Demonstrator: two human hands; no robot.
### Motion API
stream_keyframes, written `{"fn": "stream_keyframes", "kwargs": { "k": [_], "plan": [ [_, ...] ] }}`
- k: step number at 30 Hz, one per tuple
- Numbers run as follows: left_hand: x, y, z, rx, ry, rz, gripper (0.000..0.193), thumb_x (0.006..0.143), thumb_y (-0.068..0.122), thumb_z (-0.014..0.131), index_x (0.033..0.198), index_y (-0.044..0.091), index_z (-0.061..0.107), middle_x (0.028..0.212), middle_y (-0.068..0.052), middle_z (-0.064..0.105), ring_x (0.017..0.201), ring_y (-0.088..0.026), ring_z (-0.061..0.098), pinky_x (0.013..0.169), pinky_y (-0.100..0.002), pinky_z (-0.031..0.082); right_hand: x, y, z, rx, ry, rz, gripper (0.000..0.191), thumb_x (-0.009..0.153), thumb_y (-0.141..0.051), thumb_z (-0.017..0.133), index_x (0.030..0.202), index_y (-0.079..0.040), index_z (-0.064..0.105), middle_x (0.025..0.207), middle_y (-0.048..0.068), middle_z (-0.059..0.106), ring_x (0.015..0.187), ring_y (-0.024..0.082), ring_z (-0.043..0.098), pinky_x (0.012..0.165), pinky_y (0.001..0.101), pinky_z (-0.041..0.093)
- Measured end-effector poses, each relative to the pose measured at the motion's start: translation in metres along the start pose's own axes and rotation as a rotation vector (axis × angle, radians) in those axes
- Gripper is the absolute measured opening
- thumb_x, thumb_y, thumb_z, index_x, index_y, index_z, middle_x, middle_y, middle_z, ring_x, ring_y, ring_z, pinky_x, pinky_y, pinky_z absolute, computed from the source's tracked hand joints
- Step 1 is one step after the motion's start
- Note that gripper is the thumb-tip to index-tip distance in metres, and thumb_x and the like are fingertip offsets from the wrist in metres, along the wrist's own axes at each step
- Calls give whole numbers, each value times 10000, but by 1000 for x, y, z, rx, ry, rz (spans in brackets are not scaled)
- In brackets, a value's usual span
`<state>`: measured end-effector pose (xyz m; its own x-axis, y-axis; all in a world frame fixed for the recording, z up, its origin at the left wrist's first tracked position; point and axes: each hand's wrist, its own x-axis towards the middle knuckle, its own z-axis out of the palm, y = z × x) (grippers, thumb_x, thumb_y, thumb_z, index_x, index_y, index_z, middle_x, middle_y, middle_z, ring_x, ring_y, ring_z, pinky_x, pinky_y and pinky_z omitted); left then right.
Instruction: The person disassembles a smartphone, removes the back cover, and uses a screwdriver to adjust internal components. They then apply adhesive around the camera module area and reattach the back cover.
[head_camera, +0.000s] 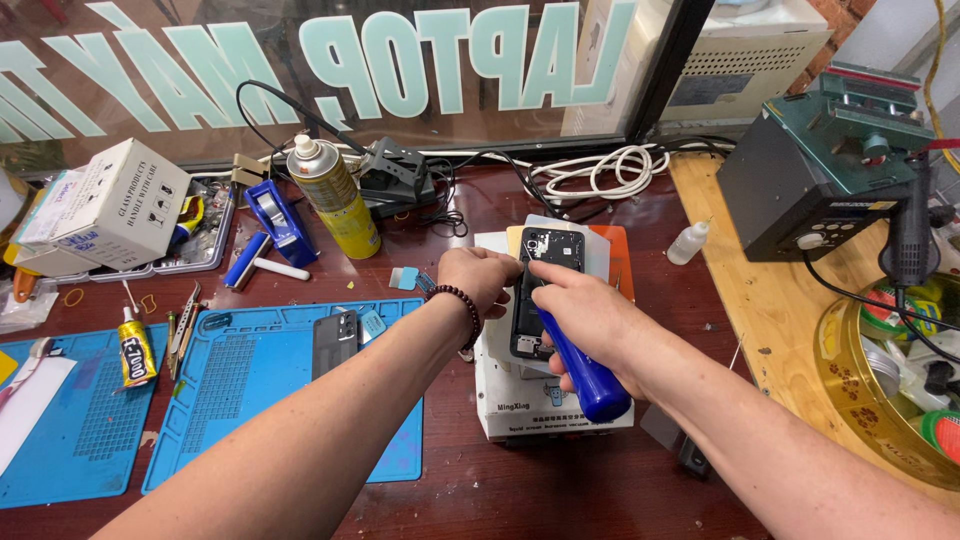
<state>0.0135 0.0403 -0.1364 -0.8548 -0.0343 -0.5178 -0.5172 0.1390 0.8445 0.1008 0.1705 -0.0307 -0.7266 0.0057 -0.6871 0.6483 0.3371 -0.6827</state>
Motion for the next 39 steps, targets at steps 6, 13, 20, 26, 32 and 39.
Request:
{"fn": "stream_keyframes", "kwargs": {
  "k": [6, 13, 20, 26, 32, 39],
  "plan": [
    [1, -1, 1, 0, -3, -3, 157, 811, 134, 785, 919, 30, 738, 810, -64, 728, 631, -157, 651, 501, -318, 538, 2, -3, -2, -3, 7, -2, 595, 971, -292, 480, 1551, -406, 415, 837, 81, 560, 542, 179, 564, 443, 344, 528],
    [-2, 1, -1, 13, 3, -12, 140, 826, 135, 765, 921, 34, 749, 824, -67, 737, 632, -157, 656, 499, -311, 538, 0, -1, 2, -22, 16, -7, 598, 979, -295, 478, 1559, -416, 393, 836, 84, 565, 561, 178, 577, 456, 347, 540],
    [-5, 2, -1, 16, -2, -21, 152, 828, 140, 776, 923, 28, 739, 827, -68, 731, 623, -157, 642, 498, -311, 525, 4, -2, 0, 1, 26, -8, 597, 977, -302, 482, 1558, -413, 402, 846, 75, 559, 571, 180, 574, 453, 347, 534],
    [-5, 2, -1, 19, -1, -15, 144, 829, 141, 775, 916, 30, 743, 822, -76, 733, 624, -159, 647, 498, -309, 532, 11, -2, 1, 40, 33, -4, 608, 966, -305, 493, 1557, -417, 404, 867, 68, 566, 587, 180, 578, 463, 349, 536],
    [-3, 1, 0, 20, 3, -11, 144, 822, 139, 779, 918, 38, 744, 817, -68, 735, 627, -161, 651, 491, -310, 528, 16, 0, 2, 74, 24, -18, 614, 960, -294, 493, 1558, -404, 407, 862, 74, 563, 583, 190, 575, 460, 362, 533],
    [-4, 2, -1, 8, 5, -22, 138, 831, 133, 778, 913, 30, 738, 820, -70, 728, 615, -154, 637, 490, -310, 526, 11, 0, 1, 66, -2, -13, 599, 973, -308, 480, 1556, -420, 400, 850, 71, 560, 575, 178, 572, 458, 353, 530]
  ]
}}
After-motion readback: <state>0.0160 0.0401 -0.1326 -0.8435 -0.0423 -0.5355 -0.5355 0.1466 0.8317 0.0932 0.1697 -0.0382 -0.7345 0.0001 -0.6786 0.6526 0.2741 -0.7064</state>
